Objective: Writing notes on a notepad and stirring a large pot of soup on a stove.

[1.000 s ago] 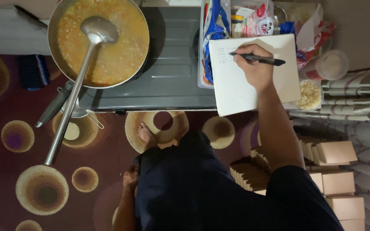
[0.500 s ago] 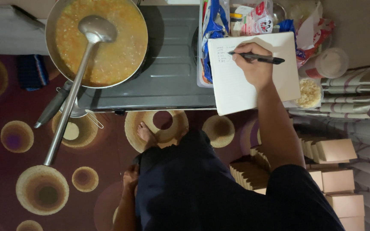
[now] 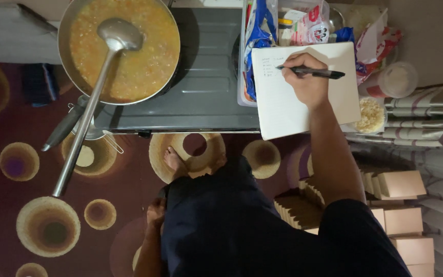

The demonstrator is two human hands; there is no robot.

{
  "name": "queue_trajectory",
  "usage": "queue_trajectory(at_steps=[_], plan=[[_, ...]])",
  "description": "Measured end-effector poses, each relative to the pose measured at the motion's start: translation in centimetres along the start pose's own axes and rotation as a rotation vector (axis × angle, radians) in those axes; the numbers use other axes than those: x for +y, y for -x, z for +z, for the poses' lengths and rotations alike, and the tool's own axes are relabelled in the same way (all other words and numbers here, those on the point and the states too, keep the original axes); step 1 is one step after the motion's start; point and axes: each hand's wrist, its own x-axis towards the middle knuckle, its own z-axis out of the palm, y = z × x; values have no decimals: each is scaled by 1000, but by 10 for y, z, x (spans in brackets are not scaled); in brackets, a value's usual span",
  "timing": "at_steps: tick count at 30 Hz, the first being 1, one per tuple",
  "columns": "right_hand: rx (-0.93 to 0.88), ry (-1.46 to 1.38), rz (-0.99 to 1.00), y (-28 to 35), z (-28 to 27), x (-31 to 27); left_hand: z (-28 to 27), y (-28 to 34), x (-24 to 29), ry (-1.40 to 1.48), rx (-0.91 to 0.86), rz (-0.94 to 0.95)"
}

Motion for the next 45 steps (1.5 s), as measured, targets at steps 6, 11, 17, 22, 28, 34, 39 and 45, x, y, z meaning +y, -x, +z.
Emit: queue_trajectory(at_steps=[6,11,17,22,28,34,39,45], plan=[[6,30,-26,0,-1,4,1,-3,-1,-54,11,32],[6,28,-47,0,-2,7,-6,8,10,-31,-25,-12],[-8,17,-27,0,-3,10,-6,12,11,46,-2,-19],[-12,21,-66,0,-4,10,0,-3,2,-12,-26,-29],[37,-231,-11,2,-11,16,5,-13,-12,-52,8,5],[326,-553,265,12,-35,-21,4,-8,-14,-90,-23,-117],[357,-599,175,37,-40,-39,49,-84,-60,-1182,1212,1128],[177,-195,139,61,-37,-49,30,-68,-56,-390,36,372]])
